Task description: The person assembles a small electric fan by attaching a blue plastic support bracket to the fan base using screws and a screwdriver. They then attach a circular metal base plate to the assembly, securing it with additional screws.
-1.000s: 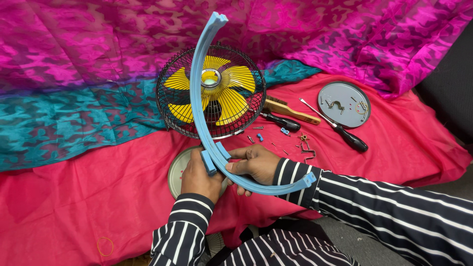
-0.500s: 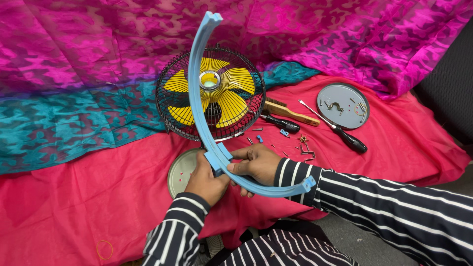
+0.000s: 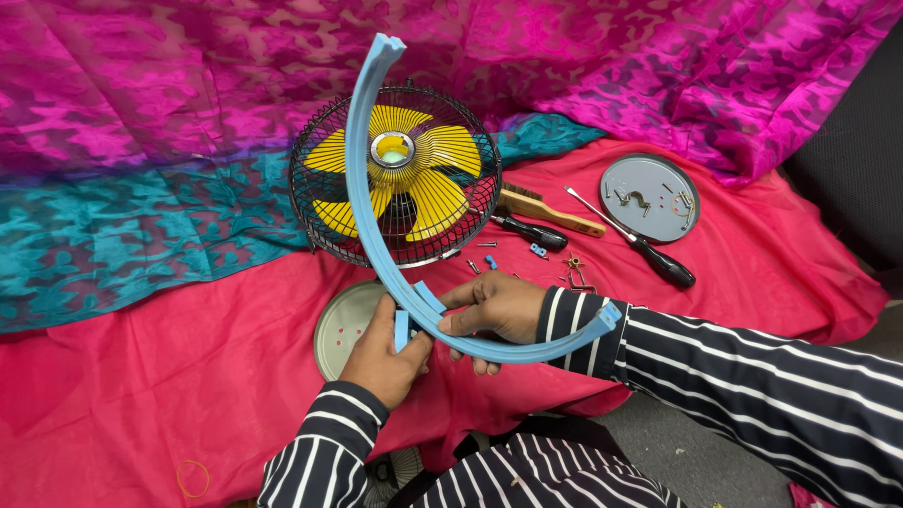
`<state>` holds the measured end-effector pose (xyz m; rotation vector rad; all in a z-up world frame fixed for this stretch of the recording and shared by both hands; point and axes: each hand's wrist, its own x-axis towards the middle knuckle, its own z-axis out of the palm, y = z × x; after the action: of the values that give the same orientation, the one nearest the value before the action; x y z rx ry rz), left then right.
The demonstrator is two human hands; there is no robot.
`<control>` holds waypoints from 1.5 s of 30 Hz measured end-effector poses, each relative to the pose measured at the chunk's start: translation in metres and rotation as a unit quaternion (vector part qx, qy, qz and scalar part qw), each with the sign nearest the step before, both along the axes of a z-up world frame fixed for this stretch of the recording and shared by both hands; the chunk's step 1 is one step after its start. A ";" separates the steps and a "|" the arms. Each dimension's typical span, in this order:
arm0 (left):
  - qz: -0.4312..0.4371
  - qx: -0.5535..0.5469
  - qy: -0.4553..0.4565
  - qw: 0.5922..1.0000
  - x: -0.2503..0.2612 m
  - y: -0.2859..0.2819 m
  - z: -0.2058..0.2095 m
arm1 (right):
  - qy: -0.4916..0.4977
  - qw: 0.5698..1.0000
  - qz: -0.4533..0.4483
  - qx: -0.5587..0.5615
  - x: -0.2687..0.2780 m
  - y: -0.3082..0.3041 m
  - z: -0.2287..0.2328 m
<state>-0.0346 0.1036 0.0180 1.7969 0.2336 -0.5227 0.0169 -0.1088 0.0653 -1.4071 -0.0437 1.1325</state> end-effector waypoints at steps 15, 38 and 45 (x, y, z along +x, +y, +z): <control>0.096 -0.358 0.082 0.925 0.006 0.012 -0.009 | 0.000 0.999 0.024 0.041 -0.001 -0.011 0.003; 0.049 -0.186 -0.016 0.981 0.019 0.000 0.013 | 0.100 0.987 -0.029 0.122 0.008 -0.019 -0.019; 0.188 -0.132 -0.026 0.973 0.023 -0.014 0.015 | 0.000 0.989 -0.111 0.095 -0.001 -0.005 -0.016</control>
<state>-0.0114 0.0891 0.0327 1.4589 0.4369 -0.2247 0.0162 -0.1140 0.0495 -1.2094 0.0044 0.9190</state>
